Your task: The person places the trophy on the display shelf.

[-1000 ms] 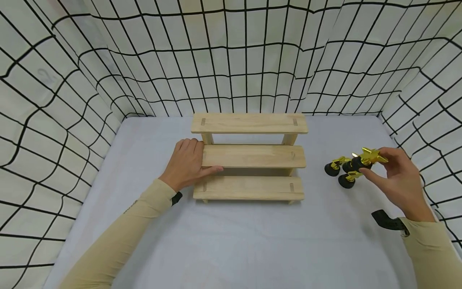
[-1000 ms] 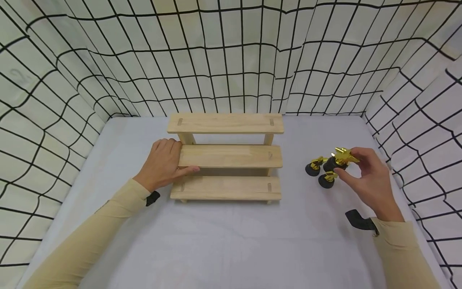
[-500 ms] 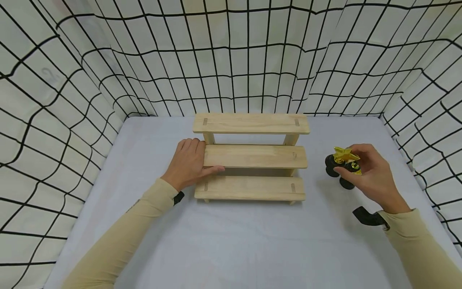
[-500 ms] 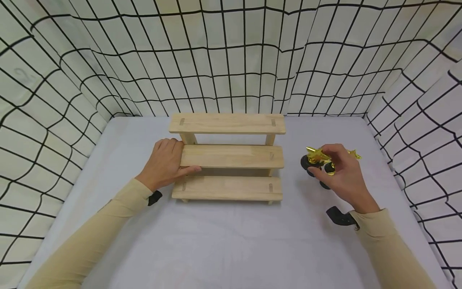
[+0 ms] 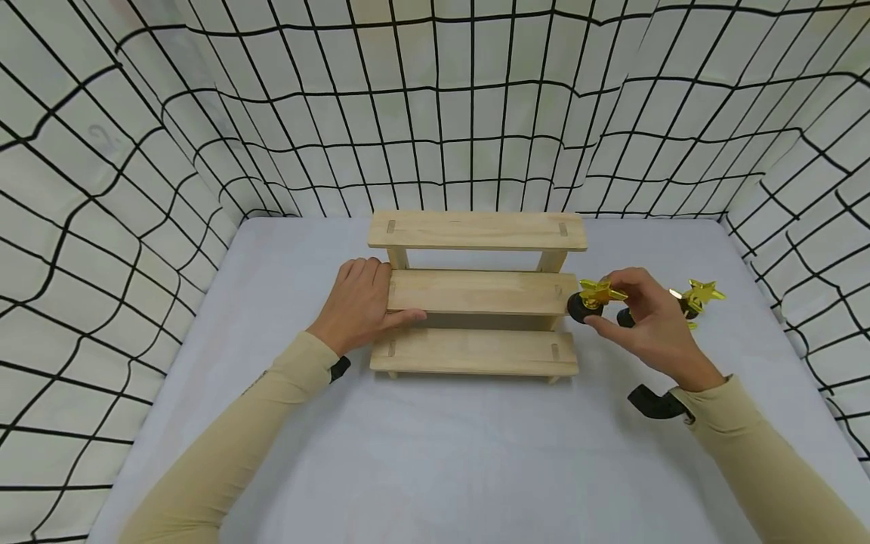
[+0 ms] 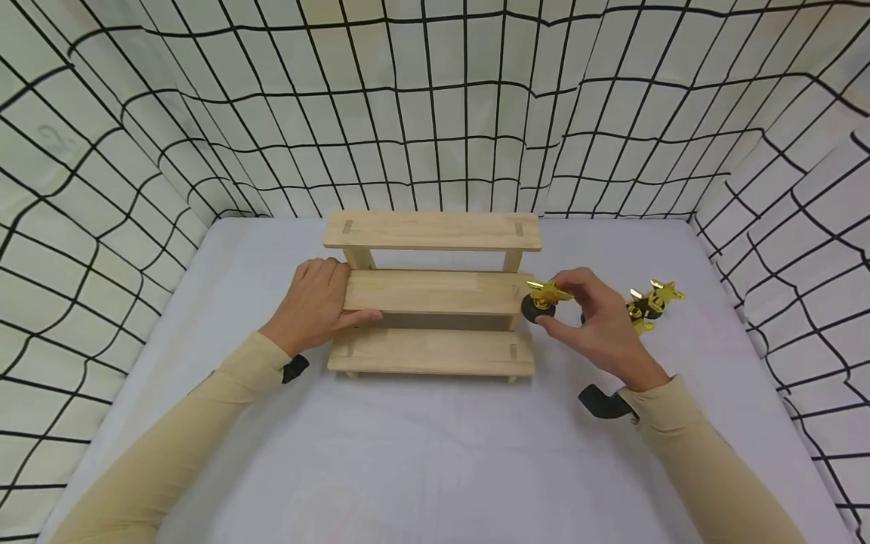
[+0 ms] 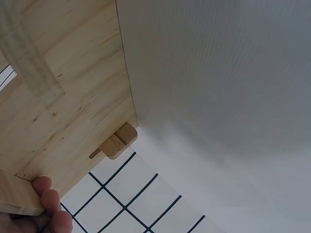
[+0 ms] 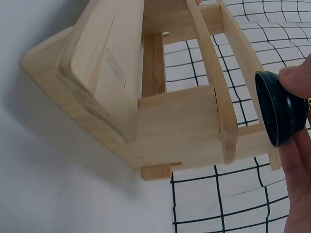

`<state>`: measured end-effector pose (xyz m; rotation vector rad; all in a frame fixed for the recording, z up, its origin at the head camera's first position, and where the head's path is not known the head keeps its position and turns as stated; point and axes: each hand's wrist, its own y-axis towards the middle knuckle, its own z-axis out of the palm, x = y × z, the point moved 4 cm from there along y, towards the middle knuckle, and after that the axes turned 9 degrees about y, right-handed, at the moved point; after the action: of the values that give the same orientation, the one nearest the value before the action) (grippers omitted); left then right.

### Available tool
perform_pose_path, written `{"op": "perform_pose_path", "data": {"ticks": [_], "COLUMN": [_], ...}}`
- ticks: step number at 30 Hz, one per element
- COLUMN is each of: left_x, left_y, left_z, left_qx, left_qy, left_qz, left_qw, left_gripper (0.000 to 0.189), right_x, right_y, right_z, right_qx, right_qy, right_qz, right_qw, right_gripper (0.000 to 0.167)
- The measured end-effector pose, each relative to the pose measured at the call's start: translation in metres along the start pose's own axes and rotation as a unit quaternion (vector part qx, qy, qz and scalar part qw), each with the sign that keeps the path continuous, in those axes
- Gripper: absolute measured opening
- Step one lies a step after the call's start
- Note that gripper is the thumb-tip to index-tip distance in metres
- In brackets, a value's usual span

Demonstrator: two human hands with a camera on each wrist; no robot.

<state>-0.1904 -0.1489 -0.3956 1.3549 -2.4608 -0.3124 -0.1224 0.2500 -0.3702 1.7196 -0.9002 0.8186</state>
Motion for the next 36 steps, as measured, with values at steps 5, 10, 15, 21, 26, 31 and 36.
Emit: {"op": "perform_pose_path", "data": {"ticks": [5, 10, 15, 21, 26, 31, 36], "left_x": [0.0, 0.0, 0.0, -0.001, -0.001, -0.001, 0.0], "left_y": [-0.002, -0.003, -0.004, -0.002, -0.003, 0.0, 0.001], "left_z": [-0.001, 0.0, 0.004, 0.004, 0.002, -0.002, -0.003], "left_qx": [-0.005, 0.002, 0.017, 0.018, 0.019, 0.004, 0.017], "left_qy": [-0.002, -0.011, -0.019, -0.015, -0.012, -0.007, -0.009], "left_qz": [0.0, -0.004, -0.003, -0.001, 0.003, 0.012, 0.005], "left_qw": [1.0, 0.9999, 0.9997, 0.9997, 0.9997, 0.9999, 0.9998], "left_gripper": [0.079, 0.078, 0.079, 0.078, 0.079, 0.083, 0.081], "right_x": [0.002, 0.0, 0.002, 0.009, 0.013, 0.015, 0.016], "right_y": [0.002, 0.0, -0.002, 0.001, 0.002, 0.005, 0.008], "right_z": [0.007, 0.011, 0.014, 0.02, 0.029, 0.035, 0.043], "right_qx": [0.01, 0.025, 0.028, 0.015, 0.01, 0.01, 0.013], "right_qy": [0.013, 0.003, 0.005, 0.026, 0.055, 0.066, 0.076], "right_qz": [-0.014, -0.016, -0.025, -0.046, -0.046, -0.045, -0.042], "right_qw": [0.9998, 0.9996, 0.9993, 0.9985, 0.9974, 0.9968, 0.9961], "right_gripper": [0.062, 0.062, 0.061, 0.065, 0.067, 0.067, 0.064]}}
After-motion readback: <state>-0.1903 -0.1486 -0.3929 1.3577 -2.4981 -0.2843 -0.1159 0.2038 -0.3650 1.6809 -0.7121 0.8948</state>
